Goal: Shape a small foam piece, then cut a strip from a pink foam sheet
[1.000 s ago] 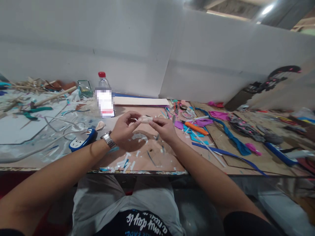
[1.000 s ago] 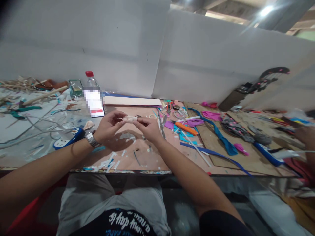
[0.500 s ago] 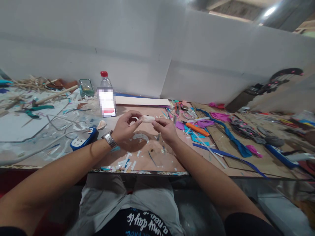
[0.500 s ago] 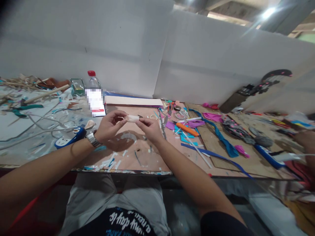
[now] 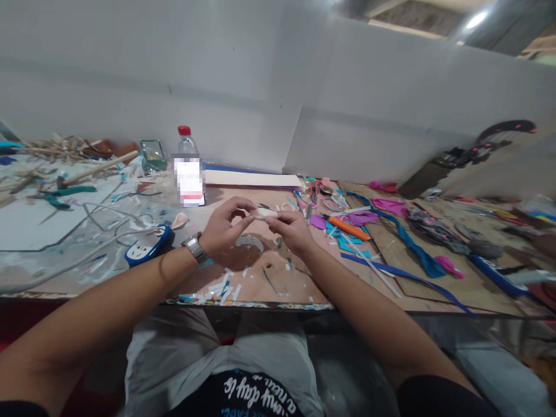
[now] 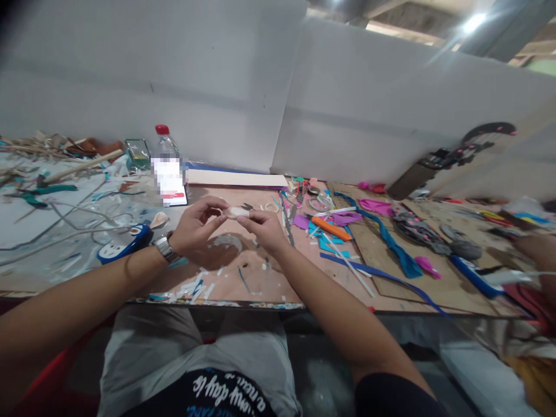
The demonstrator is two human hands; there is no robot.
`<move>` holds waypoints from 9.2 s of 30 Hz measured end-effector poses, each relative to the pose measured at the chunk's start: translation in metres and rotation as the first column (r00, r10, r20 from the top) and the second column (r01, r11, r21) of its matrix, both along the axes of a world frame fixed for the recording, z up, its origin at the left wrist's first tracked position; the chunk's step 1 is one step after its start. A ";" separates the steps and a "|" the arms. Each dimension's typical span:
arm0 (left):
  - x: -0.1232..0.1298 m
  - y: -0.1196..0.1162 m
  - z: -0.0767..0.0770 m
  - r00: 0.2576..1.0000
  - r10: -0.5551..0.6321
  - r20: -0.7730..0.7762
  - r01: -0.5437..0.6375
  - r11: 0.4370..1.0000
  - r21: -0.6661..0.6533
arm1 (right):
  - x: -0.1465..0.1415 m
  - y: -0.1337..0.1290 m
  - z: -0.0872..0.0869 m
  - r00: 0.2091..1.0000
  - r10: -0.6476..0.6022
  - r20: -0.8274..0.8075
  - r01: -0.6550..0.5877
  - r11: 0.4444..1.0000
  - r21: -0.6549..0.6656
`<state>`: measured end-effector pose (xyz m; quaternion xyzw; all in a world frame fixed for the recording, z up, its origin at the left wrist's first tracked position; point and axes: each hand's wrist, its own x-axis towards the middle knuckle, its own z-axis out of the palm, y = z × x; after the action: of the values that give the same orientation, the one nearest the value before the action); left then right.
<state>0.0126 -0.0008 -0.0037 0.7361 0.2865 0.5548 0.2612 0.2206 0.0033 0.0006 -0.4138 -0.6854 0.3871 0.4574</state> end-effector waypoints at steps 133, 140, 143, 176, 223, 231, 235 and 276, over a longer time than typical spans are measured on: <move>0.000 0.011 -0.008 0.940 -0.122 0.318 0.263 0.853 -0.451 | 0.000 -0.007 0.005 0.949 -0.066 0.309 -0.027 0.957 0.289; 0.002 0.009 -0.006 0.931 -0.151 0.332 0.301 0.833 -0.464 | 0.000 -0.003 0.001 0.956 -0.007 0.295 -0.081 0.955 0.285; 0.003 0.009 -0.007 0.940 -0.122 0.320 0.267 0.844 -0.464 | -0.001 -0.003 0.002 0.959 -0.009 0.284 -0.090 0.938 0.334; 0.001 -0.001 -0.003 0.997 0.027 0.071 -0.025 0.999 -0.025 | -0.004 0.007 -0.009 0.935 0.077 -0.345 -0.160 0.963 -0.218; 0.001 0.001 -0.003 0.998 0.005 0.066 0.001 0.996 -0.092 | -0.006 -0.005 0.001 0.986 0.089 0.138 -0.115 0.975 0.189; 0.001 0.001 -0.006 0.993 -0.049 0.111 0.061 0.992 -0.106 | -0.008 -0.007 0.000 0.986 0.113 0.123 -0.129 0.982 0.138; 0.001 0.001 -0.006 0.991 -0.095 0.098 0.109 0.984 -0.142 | -0.006 -0.004 -0.001 0.991 0.105 0.079 -0.114 0.987 0.117; -0.004 0.001 -0.002 0.938 -0.179 -0.298 0.087 0.951 -0.298 | -0.002 0.006 -0.006 0.995 0.093 0.035 -0.087 0.985 -0.151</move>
<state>0.0090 0.0000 -0.0061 0.7899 0.3498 0.3622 0.3499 0.2190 0.0097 -0.0055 -0.4235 -0.6819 0.4490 0.3926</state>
